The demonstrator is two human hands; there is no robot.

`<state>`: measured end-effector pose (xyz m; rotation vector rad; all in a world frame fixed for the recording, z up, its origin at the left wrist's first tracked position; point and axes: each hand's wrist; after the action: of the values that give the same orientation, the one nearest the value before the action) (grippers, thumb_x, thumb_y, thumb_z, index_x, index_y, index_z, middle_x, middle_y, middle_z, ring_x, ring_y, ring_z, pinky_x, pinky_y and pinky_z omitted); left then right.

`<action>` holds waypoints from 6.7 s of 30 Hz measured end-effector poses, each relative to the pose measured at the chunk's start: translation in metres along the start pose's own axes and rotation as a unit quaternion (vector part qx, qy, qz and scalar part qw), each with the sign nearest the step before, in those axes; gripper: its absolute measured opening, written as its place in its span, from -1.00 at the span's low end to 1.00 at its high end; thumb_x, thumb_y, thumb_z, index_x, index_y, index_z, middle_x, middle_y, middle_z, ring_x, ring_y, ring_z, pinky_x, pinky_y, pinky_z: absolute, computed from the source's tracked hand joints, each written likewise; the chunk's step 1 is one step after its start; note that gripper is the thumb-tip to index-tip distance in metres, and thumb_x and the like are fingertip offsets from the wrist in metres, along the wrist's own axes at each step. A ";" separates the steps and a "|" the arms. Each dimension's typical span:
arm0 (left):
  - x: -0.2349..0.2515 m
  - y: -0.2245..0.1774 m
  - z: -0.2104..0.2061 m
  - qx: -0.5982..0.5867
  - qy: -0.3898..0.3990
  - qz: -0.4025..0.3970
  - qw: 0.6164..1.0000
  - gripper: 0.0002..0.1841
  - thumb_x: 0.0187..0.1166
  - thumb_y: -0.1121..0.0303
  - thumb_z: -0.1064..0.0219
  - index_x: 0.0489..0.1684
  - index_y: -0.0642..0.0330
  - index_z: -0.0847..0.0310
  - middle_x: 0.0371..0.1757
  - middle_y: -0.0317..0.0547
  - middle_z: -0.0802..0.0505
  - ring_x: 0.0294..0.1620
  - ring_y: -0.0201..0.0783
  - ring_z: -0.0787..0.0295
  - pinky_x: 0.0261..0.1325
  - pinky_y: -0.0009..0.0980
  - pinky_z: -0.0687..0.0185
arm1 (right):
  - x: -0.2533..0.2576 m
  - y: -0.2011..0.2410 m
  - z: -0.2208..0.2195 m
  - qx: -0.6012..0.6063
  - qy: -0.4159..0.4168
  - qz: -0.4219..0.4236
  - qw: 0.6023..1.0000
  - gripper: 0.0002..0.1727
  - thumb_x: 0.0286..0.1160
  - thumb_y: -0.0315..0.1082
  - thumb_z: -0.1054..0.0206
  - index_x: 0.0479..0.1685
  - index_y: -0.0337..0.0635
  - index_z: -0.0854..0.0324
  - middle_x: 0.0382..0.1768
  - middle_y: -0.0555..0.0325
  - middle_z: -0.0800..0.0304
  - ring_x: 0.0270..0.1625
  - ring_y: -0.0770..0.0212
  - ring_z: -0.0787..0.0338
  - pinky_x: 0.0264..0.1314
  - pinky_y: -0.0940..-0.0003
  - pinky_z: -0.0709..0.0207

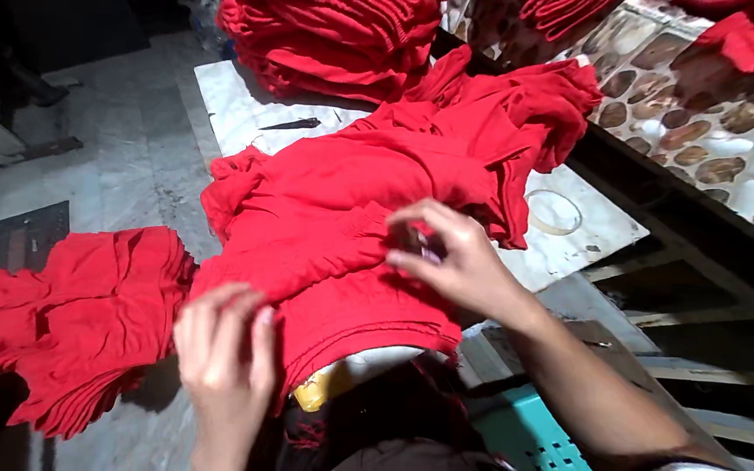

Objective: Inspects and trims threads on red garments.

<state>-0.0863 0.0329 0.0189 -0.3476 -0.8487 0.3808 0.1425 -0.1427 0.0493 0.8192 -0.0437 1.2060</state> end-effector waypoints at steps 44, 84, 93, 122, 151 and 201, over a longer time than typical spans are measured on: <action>-0.023 -0.057 -0.047 0.034 -0.028 0.058 0.997 -0.46 0.31 -0.03 -0.54 -0.26 0.43 -0.70 -0.02 0.33 -0.73 -0.21 -0.11 -0.73 -0.24 -0.45 -0.59 | -0.012 0.025 -0.027 0.289 0.064 -0.083 0.951 -0.78 0.63 -0.24 -0.27 -0.02 -0.22 -0.64 -0.34 0.47 -0.69 -0.32 0.77 -0.59 -0.20 0.81 -0.50; -0.008 -0.028 -0.037 -0.342 0.081 0.133 0.927 -0.71 0.57 0.51 -0.13 0.08 0.49 -0.67 -0.13 -0.21 -0.88 -0.12 -0.70 -0.74 0.04 -0.71 -0.65 | -0.001 0.015 -0.048 0.122 0.033 -0.063 0.990 -0.86 0.44 -0.43 -0.38 -0.10 -0.23 -0.68 -0.47 0.22 -0.70 -0.46 0.44 -0.63 -0.39 0.48 -0.49; -0.007 -0.034 -0.046 -0.318 0.020 0.149 0.936 -0.90 0.53 0.48 -0.29 -0.33 0.30 -0.67 -0.40 -0.44 -0.81 -0.32 -0.77 -0.70 -0.15 -0.79 -0.63 | -0.003 0.018 -0.054 0.135 0.015 -0.058 0.989 -0.90 0.42 -0.43 -0.36 -0.16 -0.21 -0.69 -0.52 0.30 -0.66 -0.48 0.54 -0.58 -0.41 0.59 -0.44; -0.031 0.017 0.042 0.037 0.137 0.019 0.990 -0.63 0.66 0.12 -0.19 -0.24 0.25 -0.79 -0.29 0.00 -0.87 -0.04 -0.09 -0.74 0.33 -0.03 -0.18 | -0.021 -0.011 0.016 -0.055 0.085 0.025 0.995 -0.84 0.18 -0.36 -0.38 -0.30 -0.18 -0.79 -0.50 0.18 -0.77 -0.50 0.23 -0.71 -0.48 0.18 -0.52; -0.038 -0.063 0.001 -0.160 0.038 -0.041 0.986 -0.72 0.82 0.24 -0.11 -0.25 0.23 -0.60 -0.19 -0.10 -0.84 0.02 -0.40 -0.81 0.19 -0.57 -0.67 | -0.013 -0.002 -0.005 0.016 0.049 0.069 0.996 -0.86 0.28 -0.48 -0.29 -0.29 -0.25 -0.75 -0.38 0.14 -0.78 -0.41 0.35 -0.71 -0.40 0.43 -0.57; -0.050 -0.045 -0.062 -0.137 -0.120 -0.063 0.981 -0.82 0.69 0.24 -0.32 -0.33 0.07 -0.59 -0.11 -0.31 -0.55 0.03 -0.63 -0.51 0.24 -0.81 -0.34 | -0.038 0.032 -0.048 -0.157 0.003 0.204 0.966 -0.74 0.69 -0.31 -0.13 -0.20 -0.15 -0.74 -0.57 0.15 -0.68 -0.63 0.18 -0.60 -0.60 0.35 -0.35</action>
<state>-0.0601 -0.0388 -0.0316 -0.5069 -1.1581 0.1893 0.0827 -0.1424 0.0150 0.5401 -0.4062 1.5395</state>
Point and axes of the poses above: each hand's wrist, its own x-axis towards the middle knuckle, its own z-axis out of the back of the hand, y = z × x
